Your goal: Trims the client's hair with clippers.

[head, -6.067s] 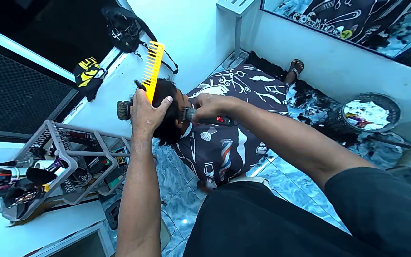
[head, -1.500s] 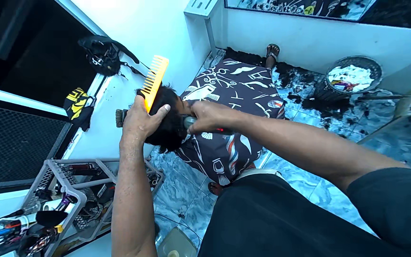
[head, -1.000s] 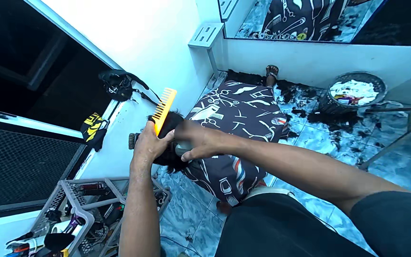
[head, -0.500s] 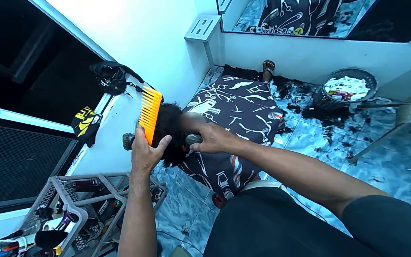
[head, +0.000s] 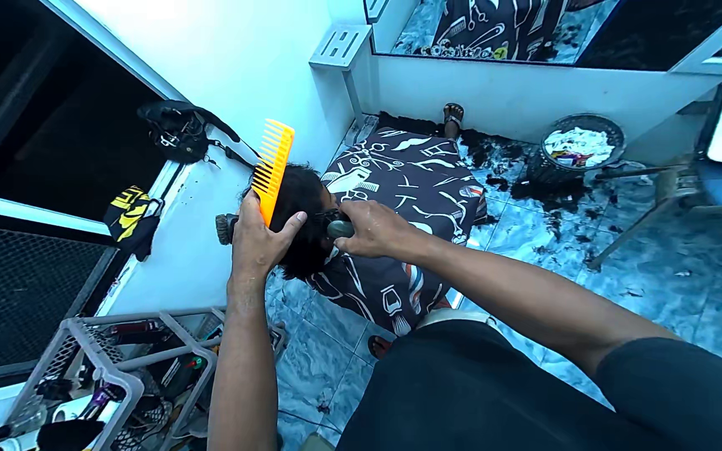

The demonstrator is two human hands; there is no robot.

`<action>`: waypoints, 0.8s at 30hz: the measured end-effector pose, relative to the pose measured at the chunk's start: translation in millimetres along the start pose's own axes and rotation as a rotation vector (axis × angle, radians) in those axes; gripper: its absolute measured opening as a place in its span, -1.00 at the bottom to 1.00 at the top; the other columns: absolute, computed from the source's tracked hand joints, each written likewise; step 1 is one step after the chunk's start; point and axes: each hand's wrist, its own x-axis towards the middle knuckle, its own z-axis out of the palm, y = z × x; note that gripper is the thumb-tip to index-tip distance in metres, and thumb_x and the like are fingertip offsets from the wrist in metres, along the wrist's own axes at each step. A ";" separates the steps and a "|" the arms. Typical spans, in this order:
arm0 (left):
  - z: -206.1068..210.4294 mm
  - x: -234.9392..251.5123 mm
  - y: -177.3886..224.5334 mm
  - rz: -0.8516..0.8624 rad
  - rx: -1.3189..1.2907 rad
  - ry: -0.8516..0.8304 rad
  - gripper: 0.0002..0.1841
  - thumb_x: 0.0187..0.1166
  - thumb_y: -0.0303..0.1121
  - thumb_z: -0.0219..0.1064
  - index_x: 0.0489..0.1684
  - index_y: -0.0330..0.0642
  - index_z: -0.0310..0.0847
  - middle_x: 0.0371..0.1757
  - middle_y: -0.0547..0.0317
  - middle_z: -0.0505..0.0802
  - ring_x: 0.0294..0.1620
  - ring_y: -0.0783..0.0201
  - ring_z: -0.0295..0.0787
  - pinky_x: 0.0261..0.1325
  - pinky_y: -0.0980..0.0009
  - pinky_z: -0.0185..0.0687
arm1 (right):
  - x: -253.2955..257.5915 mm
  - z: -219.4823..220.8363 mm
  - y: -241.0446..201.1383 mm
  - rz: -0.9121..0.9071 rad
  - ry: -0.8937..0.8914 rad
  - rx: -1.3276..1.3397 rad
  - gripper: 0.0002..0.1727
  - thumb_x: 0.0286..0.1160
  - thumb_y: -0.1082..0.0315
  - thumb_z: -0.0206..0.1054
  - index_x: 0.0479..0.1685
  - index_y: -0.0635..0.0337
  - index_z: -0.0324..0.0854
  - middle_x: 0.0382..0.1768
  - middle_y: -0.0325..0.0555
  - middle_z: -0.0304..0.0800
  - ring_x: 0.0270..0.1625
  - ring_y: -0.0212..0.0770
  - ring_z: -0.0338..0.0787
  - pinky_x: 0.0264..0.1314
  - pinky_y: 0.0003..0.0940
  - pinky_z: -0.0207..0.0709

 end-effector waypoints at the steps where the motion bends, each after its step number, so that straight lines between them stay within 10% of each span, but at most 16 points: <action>1: 0.4 0.1 -0.5 0.009 0.007 0.002 0.02 0.32 0.33 0.49 0.65 -0.22 0.24 0.31 -0.20 0.74 0.24 -0.09 0.77 0.28 -0.18 0.65 | -0.3 -0.7 -5.4 -0.038 -0.001 0.016 -0.53 0.23 -0.01 0.56 -0.01 0.10 0.67 -0.22 -0.09 0.79 -0.14 -0.04 0.83 -0.15 0.11 0.71; 24: -4.9 1.7 -1.3 -0.012 -0.016 -0.024 0.06 0.29 0.35 0.51 0.64 -0.29 0.24 0.34 -0.21 0.72 0.31 -0.04 0.74 0.40 -0.12 0.60 | -11.2 9.4 -28.1 -0.211 0.017 -0.015 -0.47 0.27 0.01 0.55 0.17 0.11 0.68 -0.03 -0.06 0.79 0.03 -0.06 0.82 0.04 0.04 0.73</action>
